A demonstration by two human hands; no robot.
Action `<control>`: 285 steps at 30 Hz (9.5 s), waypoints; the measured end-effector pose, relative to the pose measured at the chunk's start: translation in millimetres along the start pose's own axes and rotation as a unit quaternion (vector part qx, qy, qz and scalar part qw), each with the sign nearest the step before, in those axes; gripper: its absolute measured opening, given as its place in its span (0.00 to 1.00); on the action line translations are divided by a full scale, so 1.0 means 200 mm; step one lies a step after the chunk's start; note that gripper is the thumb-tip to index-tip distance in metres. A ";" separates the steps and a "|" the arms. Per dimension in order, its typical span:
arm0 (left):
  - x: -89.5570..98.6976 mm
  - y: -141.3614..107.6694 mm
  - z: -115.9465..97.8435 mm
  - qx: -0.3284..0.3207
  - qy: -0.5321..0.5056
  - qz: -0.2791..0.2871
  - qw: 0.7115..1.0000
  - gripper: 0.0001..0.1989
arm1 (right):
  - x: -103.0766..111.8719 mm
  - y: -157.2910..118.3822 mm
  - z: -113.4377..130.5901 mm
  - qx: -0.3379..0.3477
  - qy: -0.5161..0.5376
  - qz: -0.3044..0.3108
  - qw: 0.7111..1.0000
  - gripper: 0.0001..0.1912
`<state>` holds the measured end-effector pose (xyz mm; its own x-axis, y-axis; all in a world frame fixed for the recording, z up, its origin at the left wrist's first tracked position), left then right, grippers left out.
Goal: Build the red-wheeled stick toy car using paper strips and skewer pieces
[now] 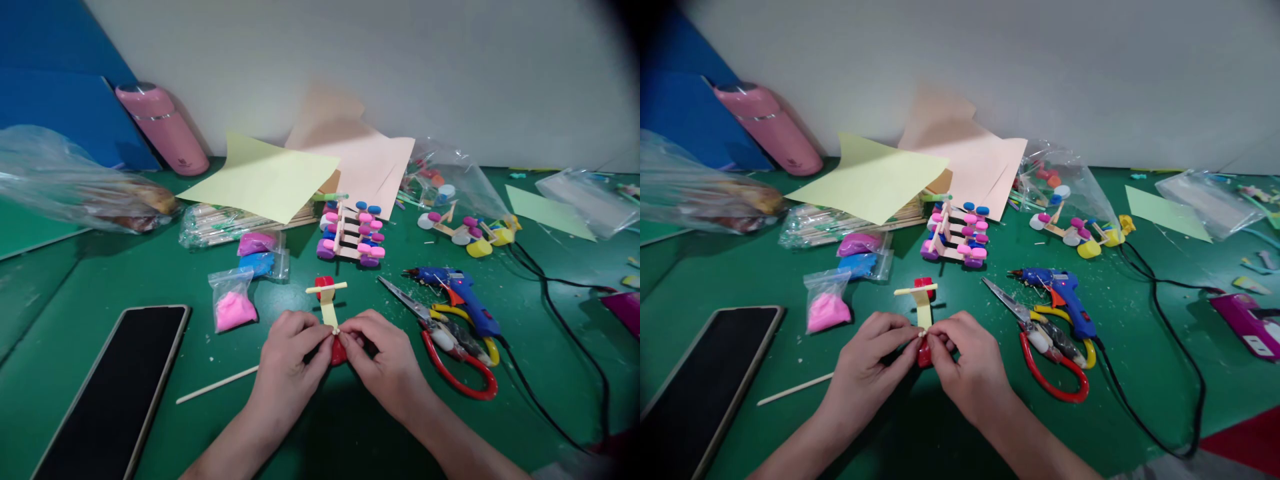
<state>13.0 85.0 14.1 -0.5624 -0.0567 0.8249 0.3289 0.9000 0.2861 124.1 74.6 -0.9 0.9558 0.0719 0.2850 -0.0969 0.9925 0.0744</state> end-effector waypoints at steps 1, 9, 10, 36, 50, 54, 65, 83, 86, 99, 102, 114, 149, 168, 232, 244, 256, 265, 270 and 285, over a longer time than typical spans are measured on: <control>0.00 0.00 0.00 -0.001 -0.002 -0.001 1.000 0.07 | 0.00 0.00 0.00 0.002 0.002 -0.001 1.000 0.07; -0.01 0.00 0.01 0.004 -0.006 0.004 1.000 0.07 | 0.00 0.00 0.00 -0.002 0.000 0.002 1.000 0.06; -0.01 0.00 0.01 0.004 -0.006 0.006 1.000 0.07 | 0.00 0.00 0.00 -0.001 -0.001 0.001 1.000 0.06; -0.01 0.00 0.01 0.011 0.005 0.016 1.000 0.08 | 0.00 0.00 0.02 0.012 -0.009 -0.003 1.000 0.07; -0.01 0.00 0.02 0.020 0.003 0.015 1.000 0.07 | 0.00 0.00 0.02 0.006 -0.006 0.007 1.000 0.07; 0.00 0.00 0.01 0.016 -0.001 0.006 1.000 0.06 | 0.01 -0.01 0.01 0.001 -0.001 0.004 1.000 0.08; 0.01 -0.01 0.00 0.028 -0.015 0.005 0.999 0.06 | 0.41 -0.09 0.00 0.007 -0.129 -0.146 0.981 0.09; -0.06 -0.03 -0.03 0.035 0.037 0.072 0.996 0.11 | 1.03 -0.19 -0.36 -0.205 -0.249 -0.237 0.916 0.17; -0.07 -0.03 -0.02 0.040 0.030 0.079 0.996 0.10 | 1.06 -0.18 -0.34 -0.206 -0.223 -0.252 0.919 0.14; -0.10 -0.04 0.01 0.058 0.012 0.103 0.993 0.11 | 0.55 -0.34 -0.16 -0.201 0.132 0.027 0.970 0.11; -0.09 -0.04 0.00 0.052 0.010 0.103 0.993 0.11 | 0.49 -0.40 -0.15 -0.204 0.086 0.023 0.975 0.07; -0.09 -0.04 0.00 0.048 0.009 0.087 0.995 0.12 | 0.38 -0.33 -0.05 -0.111 -0.062 0.063 0.990 0.06; -0.08 -0.04 0.00 0.049 0.030 0.088 0.994 0.13 | 0.39 -0.37 -0.15 -0.199 0.041 -0.035 0.978 0.13; -0.05 -0.03 0.00 0.058 0.017 0.079 0.995 0.11 | 1.01 -0.18 -0.24 -0.178 -0.145 -0.208 0.951 0.12; 0.04 -0.03 -0.02 -0.004 0.022 -0.047 0.999 0.06 | -0.01 -0.01 0.02 0.032 -0.014 0.007 0.999 0.06; 0.03 -0.03 -0.02 -0.002 0.024 -0.044 0.999 0.06 | -0.01 -0.02 0.03 0.037 -0.013 0.008 0.999 0.06; 0.03 -0.02 -0.02 0.007 0.026 -0.042 0.999 0.06 | 0.00 -0.03 0.00 0.021 -0.014 0.004 1.000 0.07; 0.09 -0.04 -0.03 0.027 -0.004 -0.064 0.998 0.09 | 0.08 -0.05 -0.01 -0.005 -0.013 -0.023 1.000 0.08; 0.22 -0.03 0.01 0.046 0.008 -0.091 0.995 0.08 | 0.10 -0.07 -0.03 -0.007 0.001 -0.049 0.999 0.09; 0.39 -0.34 0.20 0.100 0.104 -0.013 0.989 0.08 | 0.19 -0.10 -0.06 0.026 0.026 -0.106 0.994 0.11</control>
<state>-82.9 37.1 39.3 -0.3930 -0.1505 0.9071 0.1479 0.9633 0.2240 165.3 58.6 -3.6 0.9690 -0.1328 0.2081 0.0960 0.9794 0.1775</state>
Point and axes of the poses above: each hand's wrist, its own y-axis towards the middle knuckle, its own x-axis out of the back of the hand, z = x × y, the point moved 9 cm from there along y, towards the middle knuckle, and after that the axes turned 15 degrees about y, right-handed, at the moved point
